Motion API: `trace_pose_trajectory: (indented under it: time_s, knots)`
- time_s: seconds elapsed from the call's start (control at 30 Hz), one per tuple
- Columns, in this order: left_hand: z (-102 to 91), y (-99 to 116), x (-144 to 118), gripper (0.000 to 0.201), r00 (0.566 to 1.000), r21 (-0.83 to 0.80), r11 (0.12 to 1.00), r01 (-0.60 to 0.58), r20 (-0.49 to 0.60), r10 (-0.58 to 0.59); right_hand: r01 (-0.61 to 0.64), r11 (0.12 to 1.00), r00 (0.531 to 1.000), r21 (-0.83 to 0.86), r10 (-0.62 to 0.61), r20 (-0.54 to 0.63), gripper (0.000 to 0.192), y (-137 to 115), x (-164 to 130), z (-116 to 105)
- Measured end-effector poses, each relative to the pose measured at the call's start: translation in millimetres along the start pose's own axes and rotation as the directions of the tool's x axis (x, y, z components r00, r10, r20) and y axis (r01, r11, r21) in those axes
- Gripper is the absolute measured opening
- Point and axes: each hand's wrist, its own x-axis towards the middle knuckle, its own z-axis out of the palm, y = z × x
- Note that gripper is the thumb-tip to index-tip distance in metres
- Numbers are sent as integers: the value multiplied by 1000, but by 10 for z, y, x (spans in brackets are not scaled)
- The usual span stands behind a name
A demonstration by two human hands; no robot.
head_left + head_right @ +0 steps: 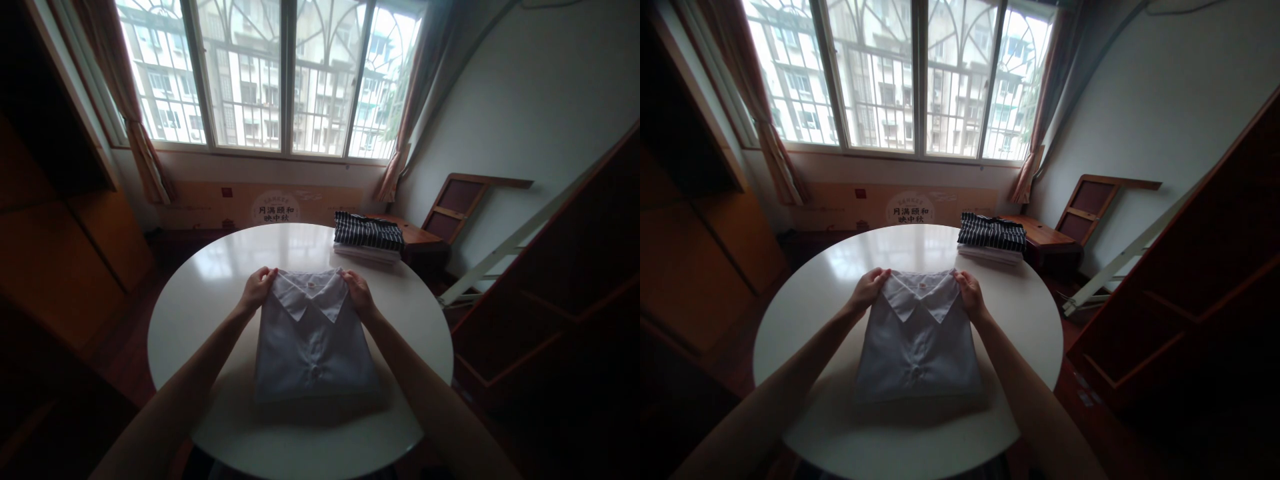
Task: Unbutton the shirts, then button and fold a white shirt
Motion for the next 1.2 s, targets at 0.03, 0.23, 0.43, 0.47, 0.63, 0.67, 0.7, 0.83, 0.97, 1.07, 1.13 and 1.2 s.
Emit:
trace_pose_trajectory:
  time_s: [0.03,0.23,0.43,0.47,0.63,0.67,0.7,0.83,0.97,1.07,1.13,1.2]
  knots:
    - [5,-2,6,31,1000,36,999,-19,-23,20,5,1000,1000,-14,-5,-4,27,3,1,4]
    - [15,28,19,22,983,214,972,-94,-134,124,58,986,995,-156,-70,-67,26,18,-2,47]
    - [16,25,-11,24,970,177,977,-118,-190,152,22,993,994,-116,-34,-102,26,57,4,61]
    - [13,12,-12,27,974,137,984,-113,-180,137,3,998,996,-56,-8,-89,27,64,11,54]
    - [9,-76,7,36,992,-118,993,-7,-129,-8,-119,967,993,226,111,45,42,23,29,2]
    - [12,-90,10,38,991,-149,989,17,-127,-36,-150,955,988,255,134,81,45,-4,24,-7]
    - [13,-101,12,39,990,-169,985,35,-125,-57,-179,944,981,276,150,121,46,-34,15,-14]
    - [8,-117,7,41,986,-183,981,62,-144,-89,-212,938,957,274,142,254,35,-131,-25,-29]
    - [2,-86,-3,41,982,-207,974,87,-148,-119,-209,952,971,225,175,163,31,-103,-14,-24]
    - [19,-26,-18,45,976,-328,936,125,-131,-177,-187,957,982,221,186,27,29,-31,21,-22]
    - [42,15,-42,51,978,-430,886,174,-27,-205,-158,961,984,227,173,-47,30,11,38,-28]
    - [69,37,-79,52,963,-492,829,266,178,-204,-125,967,982,223,152,-110,30,40,46,-40]
